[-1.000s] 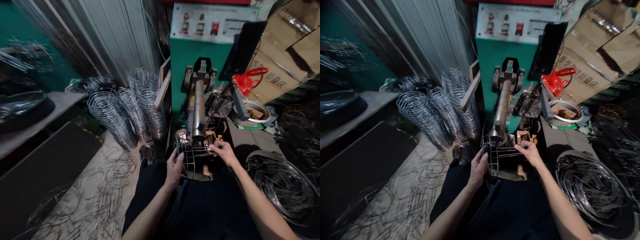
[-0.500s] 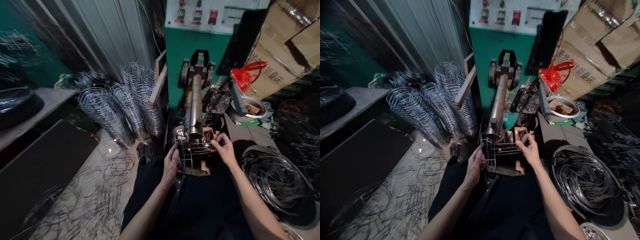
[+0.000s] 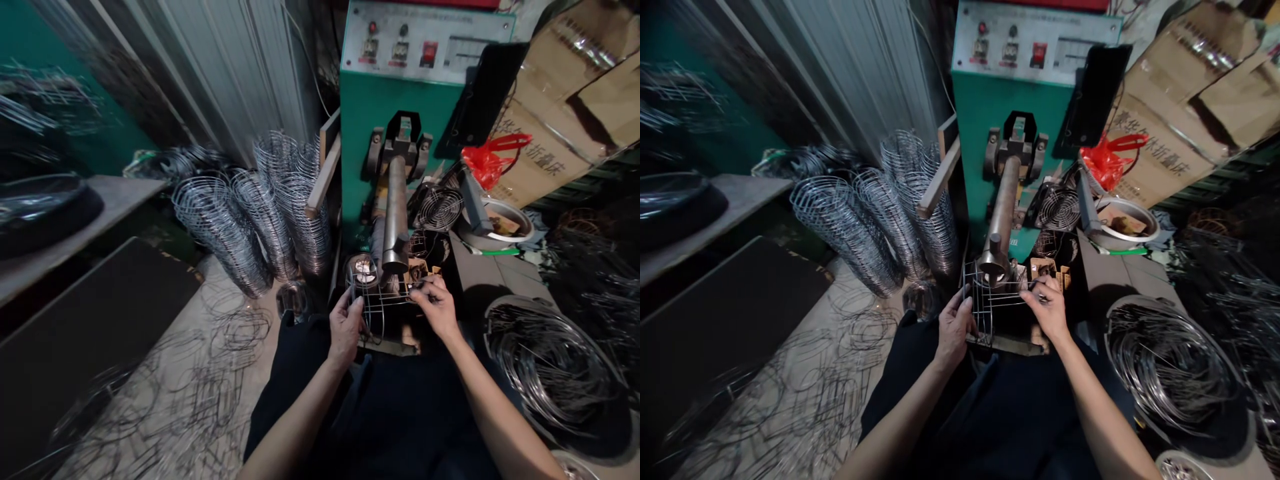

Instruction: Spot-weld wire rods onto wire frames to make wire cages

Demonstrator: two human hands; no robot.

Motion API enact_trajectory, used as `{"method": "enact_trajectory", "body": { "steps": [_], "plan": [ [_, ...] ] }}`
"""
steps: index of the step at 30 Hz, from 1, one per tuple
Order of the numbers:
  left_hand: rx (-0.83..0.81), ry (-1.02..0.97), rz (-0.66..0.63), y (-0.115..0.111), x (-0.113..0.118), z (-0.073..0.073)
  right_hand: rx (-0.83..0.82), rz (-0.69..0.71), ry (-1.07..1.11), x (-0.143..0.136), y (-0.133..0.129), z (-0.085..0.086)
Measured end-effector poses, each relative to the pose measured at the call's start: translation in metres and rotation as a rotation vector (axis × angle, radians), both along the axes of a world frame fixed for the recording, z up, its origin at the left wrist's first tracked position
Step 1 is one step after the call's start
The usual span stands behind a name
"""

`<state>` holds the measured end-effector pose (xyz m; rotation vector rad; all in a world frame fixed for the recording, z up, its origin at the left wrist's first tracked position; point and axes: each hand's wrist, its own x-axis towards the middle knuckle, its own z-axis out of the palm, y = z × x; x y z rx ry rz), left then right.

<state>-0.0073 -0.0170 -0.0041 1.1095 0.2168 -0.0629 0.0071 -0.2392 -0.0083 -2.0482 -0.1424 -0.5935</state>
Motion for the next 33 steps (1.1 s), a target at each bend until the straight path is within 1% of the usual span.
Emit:
{"method": "enact_trajectory", "body": {
  "steps": [3, 10, 15, 22, 27, 30, 32, 33],
  "plan": [
    [0.001, -0.013, -0.012, 0.0, 0.006, 0.0, 0.002, 0.005, -0.001, 0.006, 0.0, 0.001],
    [-0.003, -0.031, -0.038, 0.0, 0.015, -0.002, 0.017, 0.038, 0.033, 0.02, -0.001, 0.01],
    [-0.017, -0.043, -0.027, -0.003, 0.02, -0.003, 0.038, 0.06, 0.041, 0.026, -0.003, 0.014],
    [-0.011, -0.029, -0.031, -0.007, 0.025, -0.001, 0.022, 0.044, 0.034, 0.029, -0.004, 0.015],
    [0.003, -0.024, -0.007, -0.009, 0.027, 0.002, 0.021, 0.032, 0.021, 0.033, -0.006, 0.016],
    [0.015, -0.021, -0.002, -0.008, 0.022, 0.007, 0.079, 0.029, 0.057, 0.028, -0.009, 0.011],
    [0.006, -0.016, -0.012, -0.007, 0.01, 0.01, 0.183, -0.01, 0.062, 0.015, -0.013, 0.001],
    [-0.012, -0.003, -0.017, -0.006, 0.0, 0.011, 0.242, -0.037, 0.064, 0.004, -0.016, -0.006]
  ]
}}
